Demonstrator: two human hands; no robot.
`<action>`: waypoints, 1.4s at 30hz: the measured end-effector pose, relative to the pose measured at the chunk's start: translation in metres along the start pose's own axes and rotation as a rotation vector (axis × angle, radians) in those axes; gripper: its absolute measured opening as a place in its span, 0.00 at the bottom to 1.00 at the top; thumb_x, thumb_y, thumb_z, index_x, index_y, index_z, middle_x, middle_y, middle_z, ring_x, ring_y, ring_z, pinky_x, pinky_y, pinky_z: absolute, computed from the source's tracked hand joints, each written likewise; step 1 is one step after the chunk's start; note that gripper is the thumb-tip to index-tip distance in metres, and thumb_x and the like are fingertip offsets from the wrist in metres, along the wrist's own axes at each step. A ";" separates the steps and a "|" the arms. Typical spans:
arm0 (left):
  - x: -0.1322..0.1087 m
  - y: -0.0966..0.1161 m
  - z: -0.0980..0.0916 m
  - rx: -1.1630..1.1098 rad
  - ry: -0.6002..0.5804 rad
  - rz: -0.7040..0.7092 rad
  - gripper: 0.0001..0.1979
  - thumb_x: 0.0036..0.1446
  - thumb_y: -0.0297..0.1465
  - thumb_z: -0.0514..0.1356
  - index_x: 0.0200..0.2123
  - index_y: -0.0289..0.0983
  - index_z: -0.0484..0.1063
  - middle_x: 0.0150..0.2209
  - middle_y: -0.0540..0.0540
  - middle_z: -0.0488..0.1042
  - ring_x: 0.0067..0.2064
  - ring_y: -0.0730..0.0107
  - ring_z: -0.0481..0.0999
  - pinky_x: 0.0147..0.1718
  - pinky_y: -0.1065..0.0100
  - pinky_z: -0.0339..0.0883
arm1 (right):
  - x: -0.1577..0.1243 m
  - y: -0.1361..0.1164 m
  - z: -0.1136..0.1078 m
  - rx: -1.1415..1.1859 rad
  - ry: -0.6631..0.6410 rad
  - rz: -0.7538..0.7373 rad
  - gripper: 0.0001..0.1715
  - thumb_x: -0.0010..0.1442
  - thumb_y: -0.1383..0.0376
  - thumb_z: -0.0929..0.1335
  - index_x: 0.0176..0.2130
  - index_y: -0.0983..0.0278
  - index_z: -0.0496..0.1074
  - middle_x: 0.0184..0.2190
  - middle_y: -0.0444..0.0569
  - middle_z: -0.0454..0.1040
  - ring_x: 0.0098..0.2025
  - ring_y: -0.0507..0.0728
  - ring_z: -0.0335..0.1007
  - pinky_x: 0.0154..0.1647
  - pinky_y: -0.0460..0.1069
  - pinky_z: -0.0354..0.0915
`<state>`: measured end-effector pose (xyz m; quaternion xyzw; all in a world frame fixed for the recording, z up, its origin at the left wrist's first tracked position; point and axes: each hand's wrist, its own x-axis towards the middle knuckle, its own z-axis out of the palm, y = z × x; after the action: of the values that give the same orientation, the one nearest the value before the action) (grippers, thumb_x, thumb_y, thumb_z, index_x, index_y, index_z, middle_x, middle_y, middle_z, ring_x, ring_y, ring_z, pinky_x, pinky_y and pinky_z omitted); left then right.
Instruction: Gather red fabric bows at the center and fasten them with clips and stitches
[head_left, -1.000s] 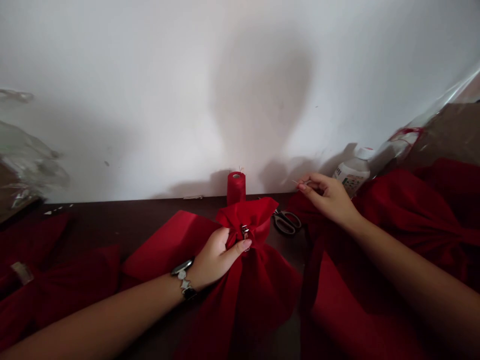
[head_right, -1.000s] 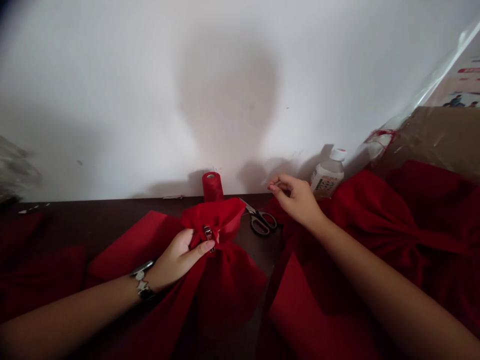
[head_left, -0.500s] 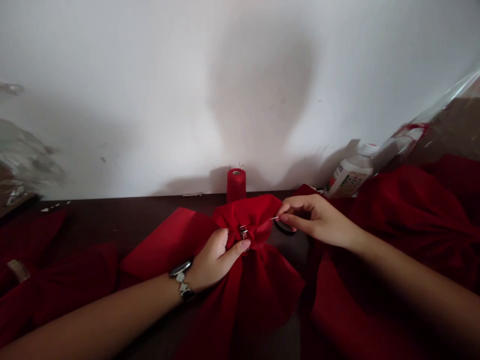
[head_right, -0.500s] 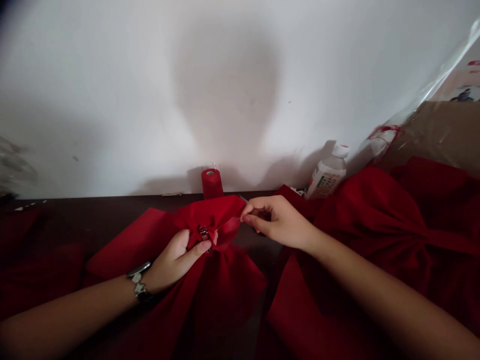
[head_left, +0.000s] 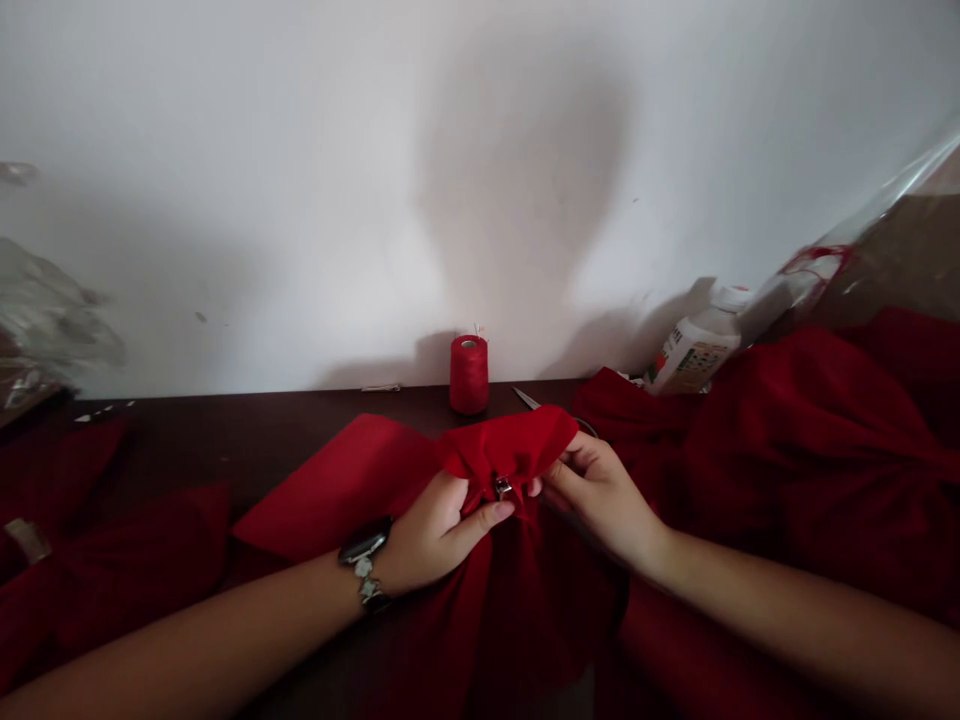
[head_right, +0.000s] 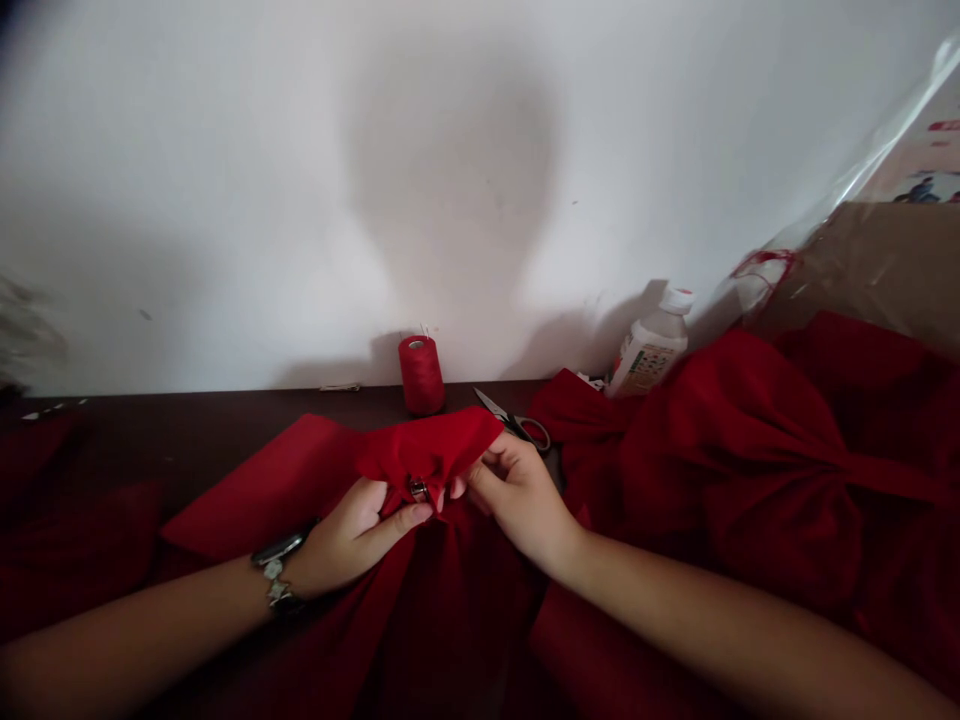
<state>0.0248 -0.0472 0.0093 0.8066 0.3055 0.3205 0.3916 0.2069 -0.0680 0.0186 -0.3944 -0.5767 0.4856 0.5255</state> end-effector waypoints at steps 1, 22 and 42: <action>0.000 0.000 0.000 -0.020 -0.027 0.003 0.14 0.60 0.34 0.54 0.47 0.37 0.68 0.45 0.42 0.76 0.47 0.60 0.73 0.49 0.61 0.66 | 0.000 0.001 0.001 -0.001 -0.006 -0.022 0.16 0.55 0.55 0.69 0.24 0.64 0.69 0.19 0.42 0.68 0.18 0.47 0.56 0.19 0.42 0.56; 0.004 0.002 -0.004 -0.059 -0.135 -0.016 0.15 0.60 0.35 0.54 0.49 0.38 0.65 0.50 0.43 0.72 0.49 0.61 0.71 0.53 0.60 0.63 | 0.003 0.008 -0.008 -0.118 -0.097 -0.174 0.10 0.58 0.64 0.68 0.26 0.64 0.67 0.25 0.44 0.72 0.27 0.50 0.67 0.31 0.45 0.66; 0.000 0.001 -0.004 0.010 -0.205 0.036 0.11 0.60 0.36 0.53 0.41 0.35 0.65 0.46 0.41 0.73 0.45 0.62 0.72 0.50 0.60 0.64 | 0.005 0.006 -0.023 -0.333 -0.206 -0.468 0.12 0.52 0.79 0.65 0.28 0.66 0.73 0.28 0.46 0.77 0.29 0.50 0.71 0.32 0.43 0.65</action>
<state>0.0225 -0.0457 0.0116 0.8425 0.2510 0.2419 0.4107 0.2282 -0.0586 0.0134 -0.2803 -0.7737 0.2876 0.4900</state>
